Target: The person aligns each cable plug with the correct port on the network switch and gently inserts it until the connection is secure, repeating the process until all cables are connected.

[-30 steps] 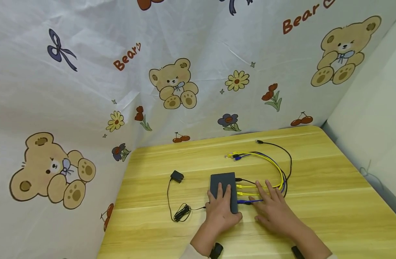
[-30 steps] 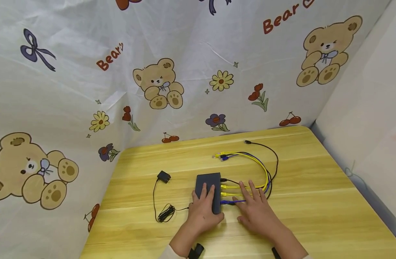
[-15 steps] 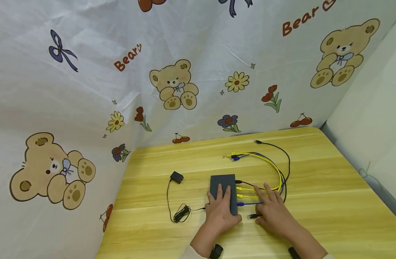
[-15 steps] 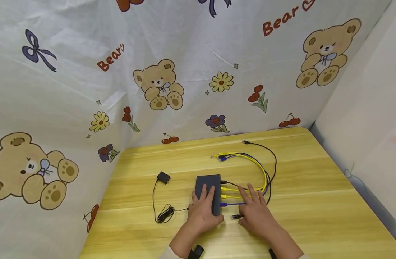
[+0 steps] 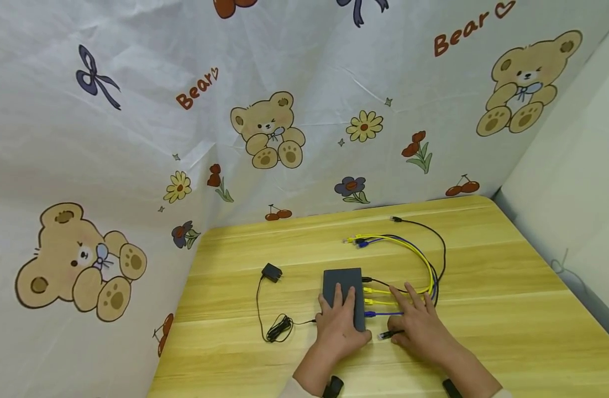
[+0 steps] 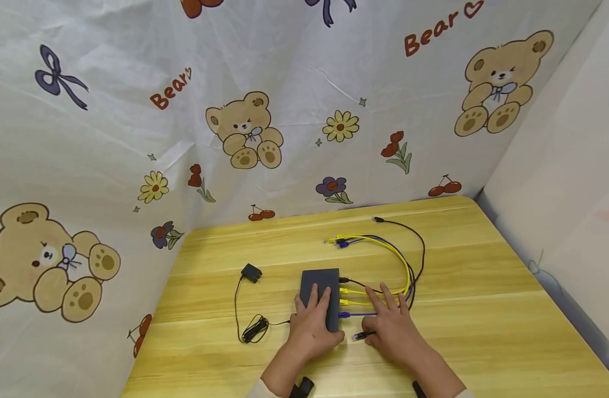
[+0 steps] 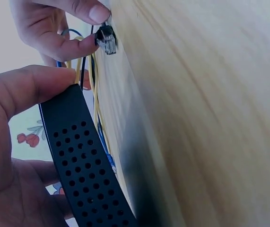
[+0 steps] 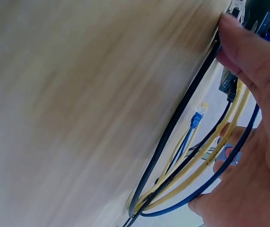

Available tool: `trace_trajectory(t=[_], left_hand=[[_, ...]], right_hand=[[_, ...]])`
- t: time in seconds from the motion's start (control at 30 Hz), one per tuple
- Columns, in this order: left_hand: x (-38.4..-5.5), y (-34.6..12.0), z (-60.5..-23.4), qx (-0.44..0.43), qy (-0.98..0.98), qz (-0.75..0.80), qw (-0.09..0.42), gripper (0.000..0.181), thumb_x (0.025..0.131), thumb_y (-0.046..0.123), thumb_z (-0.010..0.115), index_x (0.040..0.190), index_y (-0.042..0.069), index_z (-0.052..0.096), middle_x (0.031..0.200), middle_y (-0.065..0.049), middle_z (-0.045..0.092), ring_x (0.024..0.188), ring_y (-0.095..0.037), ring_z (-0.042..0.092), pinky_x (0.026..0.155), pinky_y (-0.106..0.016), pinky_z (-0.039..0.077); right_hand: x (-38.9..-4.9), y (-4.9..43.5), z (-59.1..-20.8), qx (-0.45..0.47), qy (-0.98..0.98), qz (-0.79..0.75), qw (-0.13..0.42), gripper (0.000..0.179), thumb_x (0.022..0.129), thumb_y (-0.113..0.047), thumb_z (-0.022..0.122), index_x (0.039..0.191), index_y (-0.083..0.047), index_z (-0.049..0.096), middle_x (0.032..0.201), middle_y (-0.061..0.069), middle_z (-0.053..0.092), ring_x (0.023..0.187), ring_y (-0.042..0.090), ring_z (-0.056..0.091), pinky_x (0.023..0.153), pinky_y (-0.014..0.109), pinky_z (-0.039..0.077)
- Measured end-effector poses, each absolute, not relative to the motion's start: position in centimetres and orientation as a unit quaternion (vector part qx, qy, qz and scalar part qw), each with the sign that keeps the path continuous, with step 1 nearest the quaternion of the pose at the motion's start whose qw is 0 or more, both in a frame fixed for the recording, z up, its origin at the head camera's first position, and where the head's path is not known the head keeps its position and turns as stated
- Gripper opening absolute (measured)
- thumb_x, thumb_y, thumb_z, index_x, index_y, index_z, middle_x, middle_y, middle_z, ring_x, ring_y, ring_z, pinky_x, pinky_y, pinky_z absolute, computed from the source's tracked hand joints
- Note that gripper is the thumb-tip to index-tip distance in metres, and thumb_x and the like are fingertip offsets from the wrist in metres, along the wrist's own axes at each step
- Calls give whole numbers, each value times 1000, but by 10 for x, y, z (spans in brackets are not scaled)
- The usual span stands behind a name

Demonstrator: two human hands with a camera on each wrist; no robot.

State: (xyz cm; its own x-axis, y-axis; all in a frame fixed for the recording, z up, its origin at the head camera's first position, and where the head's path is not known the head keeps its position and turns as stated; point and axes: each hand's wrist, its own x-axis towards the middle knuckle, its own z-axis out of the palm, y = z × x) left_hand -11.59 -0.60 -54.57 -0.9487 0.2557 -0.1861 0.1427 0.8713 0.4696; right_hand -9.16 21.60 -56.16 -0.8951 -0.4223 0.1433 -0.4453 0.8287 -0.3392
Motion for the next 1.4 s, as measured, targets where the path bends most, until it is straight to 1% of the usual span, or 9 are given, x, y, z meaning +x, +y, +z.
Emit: trace_trajectory(t=[0.13, 0.23, 0.43, 0.63, 0.83, 1.03, 1.23, 1.33, 1.4], left_hand=[[-117, -5, -547, 107, 960, 231, 119, 100, 77, 52, 80, 159, 28, 27, 167, -12, 14, 143, -61, 8, 96, -76, 34], [-117, -5, -550, 108, 961, 225, 119, 100, 77, 55, 79, 159, 29, 28, 167, -12, 13, 143, -62, 9, 95, -74, 36], [-119, -5, -553, 107, 963, 220, 114, 99, 77, 57, 78, 158, 31, 29, 167, -12, 13, 143, -62, 11, 94, -73, 38], [-119, -5, -552, 114, 966, 208, 105, 98, 76, 55, 79, 158, 30, 30, 166, -14, 14, 142, -62, 12, 92, -72, 39], [-117, -3, -554, 106, 971, 179, 115, 101, 74, 55, 81, 158, 30, 32, 166, -14, 13, 144, -60, 9, 93, -71, 39], [-116, 0, -558, 106, 975, 143, 130, 100, 74, 58, 80, 157, 32, 31, 167, -13, 11, 145, -59, 7, 95, -71, 38], [-116, 0, -559, 114, 976, 132, 131, 95, 78, 59, 76, 158, 34, 30, 167, -13, 8, 144, -60, 2, 100, -75, 31], [-116, -1, -554, 138, 975, 141, 103, 86, 85, 63, 67, 157, 34, 31, 167, -13, 12, 146, -57, 5, 102, -78, 26], [-114, -1, -549, 165, 971, 160, 66, 74, 91, 63, 60, 155, 34, 37, 165, -10, 20, 148, -51, 14, 103, -78, 24]], right_hand=[[-94, 216, -560, 227, -955, 189, 35, 26, 73, -31, 87, 74, -42, 63, 156, 20, 39, 144, 57, 19, 99, 83, 18], [-93, 213, -558, 229, -953, 193, 45, 22, 77, -30, 85, 78, -40, 65, 154, 20, 40, 144, 56, 19, 101, 82, 19], [-92, 207, -558, 248, -947, 180, 93, 13, 87, -24, 76, 85, -30, 65, 149, 19, 46, 144, 52, 24, 102, 79, 23], [-95, 205, -558, 251, -941, 183, 137, 9, 91, -21, 72, 89, -27, 66, 145, 15, 51, 141, 50, 30, 102, 75, 28], [-103, 204, -558, 230, -937, 191, 181, 6, 91, -20, 72, 88, -22, 68, 139, 16, 55, 138, 51, 35, 99, 76, 32], [-110, 205, -557, 199, -932, 200, 226, 8, 86, -13, 75, 86, -15, 67, 131, 20, 61, 131, 53, 43, 103, 70, 34], [-114, 205, -554, 195, -930, 216, 222, 10, 87, -10, 73, 84, -12, 64, 130, 22, 62, 130, 53, 44, 103, 70, 33], [-113, 204, -554, 195, -933, 209, 218, 8, 87, -11, 74, 86, -13, 66, 131, 19, 61, 131, 52, 44, 100, 74, 34], [-110, 203, -556, 204, -932, 203, 219, 9, 86, -12, 75, 87, -15, 67, 131, 17, 62, 130, 52, 46, 96, 77, 35]])
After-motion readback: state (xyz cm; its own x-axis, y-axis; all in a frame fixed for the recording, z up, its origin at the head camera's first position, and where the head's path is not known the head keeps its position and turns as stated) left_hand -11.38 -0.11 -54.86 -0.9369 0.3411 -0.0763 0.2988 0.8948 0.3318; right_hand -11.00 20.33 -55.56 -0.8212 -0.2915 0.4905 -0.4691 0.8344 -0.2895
